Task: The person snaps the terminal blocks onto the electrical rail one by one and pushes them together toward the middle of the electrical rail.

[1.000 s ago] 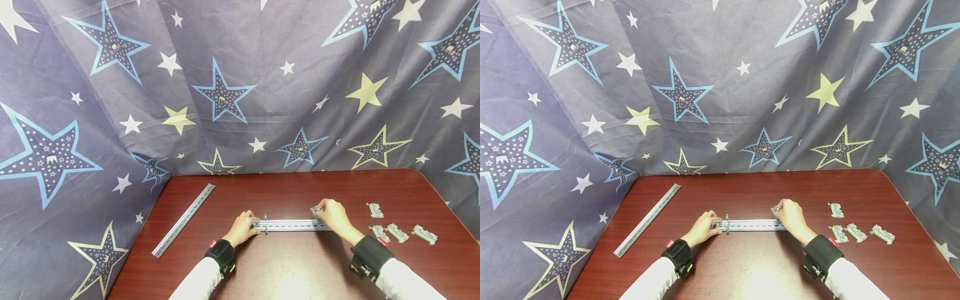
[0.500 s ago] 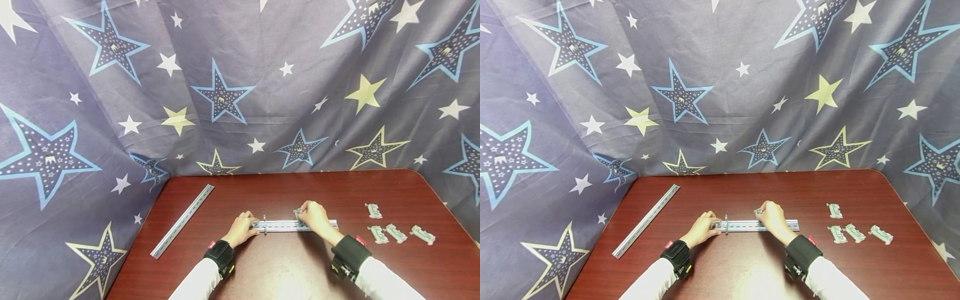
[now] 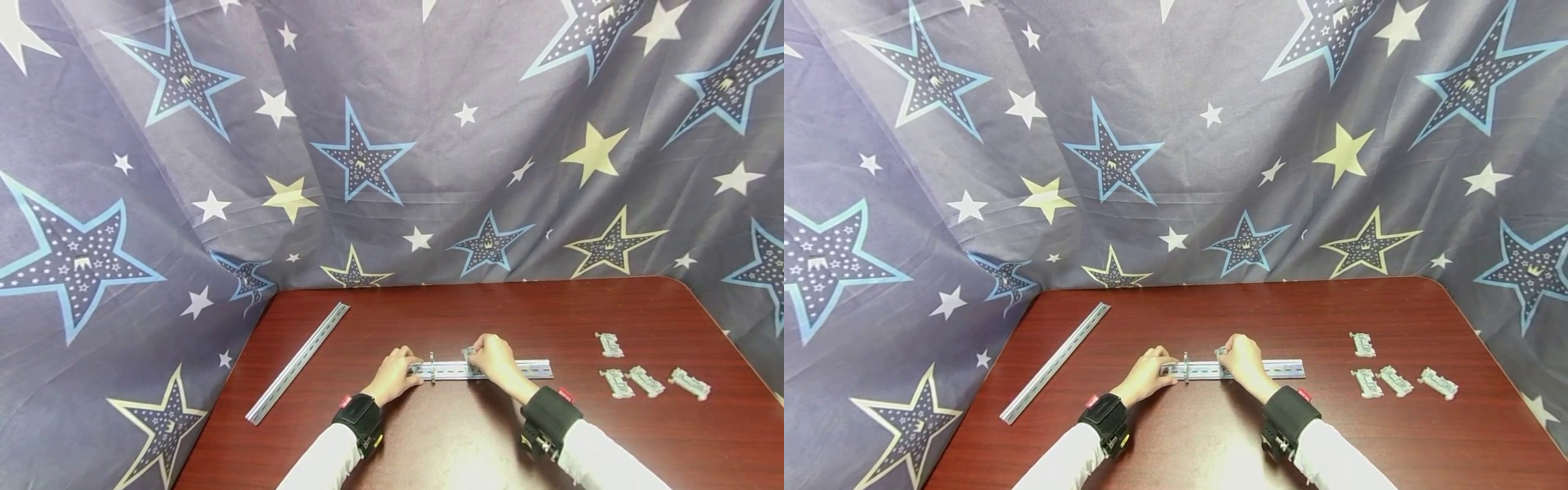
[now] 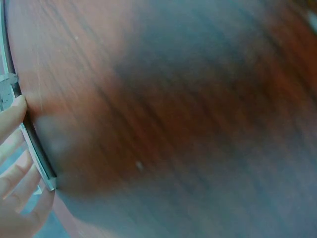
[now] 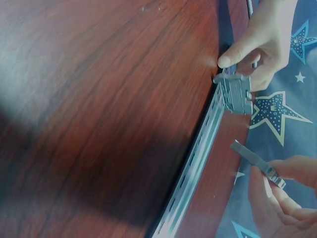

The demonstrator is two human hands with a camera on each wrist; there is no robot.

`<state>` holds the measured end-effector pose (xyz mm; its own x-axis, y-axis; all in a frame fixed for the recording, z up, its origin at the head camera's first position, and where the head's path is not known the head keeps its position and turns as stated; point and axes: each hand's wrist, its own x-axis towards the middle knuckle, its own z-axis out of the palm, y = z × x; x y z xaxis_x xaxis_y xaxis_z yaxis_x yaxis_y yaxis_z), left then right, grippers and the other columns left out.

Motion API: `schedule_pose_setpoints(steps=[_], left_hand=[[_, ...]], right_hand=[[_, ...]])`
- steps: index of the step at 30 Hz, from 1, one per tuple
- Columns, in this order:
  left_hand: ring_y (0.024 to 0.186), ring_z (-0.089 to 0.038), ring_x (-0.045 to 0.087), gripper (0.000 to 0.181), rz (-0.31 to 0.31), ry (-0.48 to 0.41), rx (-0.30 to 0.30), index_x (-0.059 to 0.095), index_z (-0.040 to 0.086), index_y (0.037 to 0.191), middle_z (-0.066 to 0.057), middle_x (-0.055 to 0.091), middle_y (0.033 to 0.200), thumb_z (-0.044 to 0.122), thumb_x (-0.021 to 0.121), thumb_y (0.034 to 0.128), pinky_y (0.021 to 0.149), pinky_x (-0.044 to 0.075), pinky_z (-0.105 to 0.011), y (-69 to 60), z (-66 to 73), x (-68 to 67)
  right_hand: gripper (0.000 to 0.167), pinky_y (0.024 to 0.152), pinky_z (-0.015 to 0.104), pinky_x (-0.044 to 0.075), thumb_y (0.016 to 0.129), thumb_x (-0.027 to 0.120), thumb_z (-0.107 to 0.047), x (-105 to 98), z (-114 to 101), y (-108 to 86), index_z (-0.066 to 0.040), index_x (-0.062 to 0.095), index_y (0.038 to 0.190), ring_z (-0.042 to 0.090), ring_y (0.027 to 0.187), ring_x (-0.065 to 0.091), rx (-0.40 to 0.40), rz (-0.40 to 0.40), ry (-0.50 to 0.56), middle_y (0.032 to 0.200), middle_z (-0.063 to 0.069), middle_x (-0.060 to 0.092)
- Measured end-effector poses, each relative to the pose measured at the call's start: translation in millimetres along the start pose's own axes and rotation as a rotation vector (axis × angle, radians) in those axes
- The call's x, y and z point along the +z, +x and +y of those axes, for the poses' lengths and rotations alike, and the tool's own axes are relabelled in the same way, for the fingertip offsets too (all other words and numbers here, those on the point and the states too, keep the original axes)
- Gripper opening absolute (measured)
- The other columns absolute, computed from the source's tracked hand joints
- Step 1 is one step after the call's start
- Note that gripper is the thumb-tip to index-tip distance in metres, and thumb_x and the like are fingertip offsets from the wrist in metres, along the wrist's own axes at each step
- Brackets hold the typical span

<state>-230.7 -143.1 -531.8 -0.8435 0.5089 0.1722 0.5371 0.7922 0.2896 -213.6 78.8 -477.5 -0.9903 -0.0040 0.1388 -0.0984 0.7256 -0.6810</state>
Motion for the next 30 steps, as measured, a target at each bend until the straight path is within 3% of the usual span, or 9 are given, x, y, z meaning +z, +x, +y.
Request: schedule_pose_setpoints(steps=[8,27,30], left_hand=[[0.082,-0.018,0.048,0.033,0.002,0.003,0.006,0.067,0.008,0.097,-0.001,0.052,0.087,0.022,0.073,0.0675,0.067,0.040,-0.032,0.0,-0.4,0.4],[0.081,-0.017,0.047,0.032,0.011,0.007,0.022,0.067,0.009,0.097,-0.002,0.052,0.086,0.022,0.073,0.0679,0.066,0.039,-0.031,-0.2,-1.0,0.6],[0.081,-0.018,0.048,0.032,0.011,0.007,0.021,0.067,0.009,0.097,-0.002,0.052,0.087,0.022,0.073,0.0680,0.067,0.039,-0.032,0.0,-0.6,0.3]], right_hand=[[0.007,0.054,0.033,0.042,0.057,0.062,-0.001,16,-4,-0.5,-0.002,0.057,0.060,0.018,0.054,0.051,-0.030,0.006,0.016,0.055,0.003,0.056],[0.013,0.052,0.032,0.041,0.057,0.065,-0.003,45,-10,-3.5,-0.002,0.053,0.062,0.019,0.055,0.050,-0.006,-0.006,0.049,0.057,0.004,0.053],[0.015,0.052,0.034,0.041,0.057,0.066,-0.005,54,-3,0.2,-0.002,0.053,0.062,0.022,0.055,0.051,0.004,-0.014,0.071,0.059,0.006,0.054]])
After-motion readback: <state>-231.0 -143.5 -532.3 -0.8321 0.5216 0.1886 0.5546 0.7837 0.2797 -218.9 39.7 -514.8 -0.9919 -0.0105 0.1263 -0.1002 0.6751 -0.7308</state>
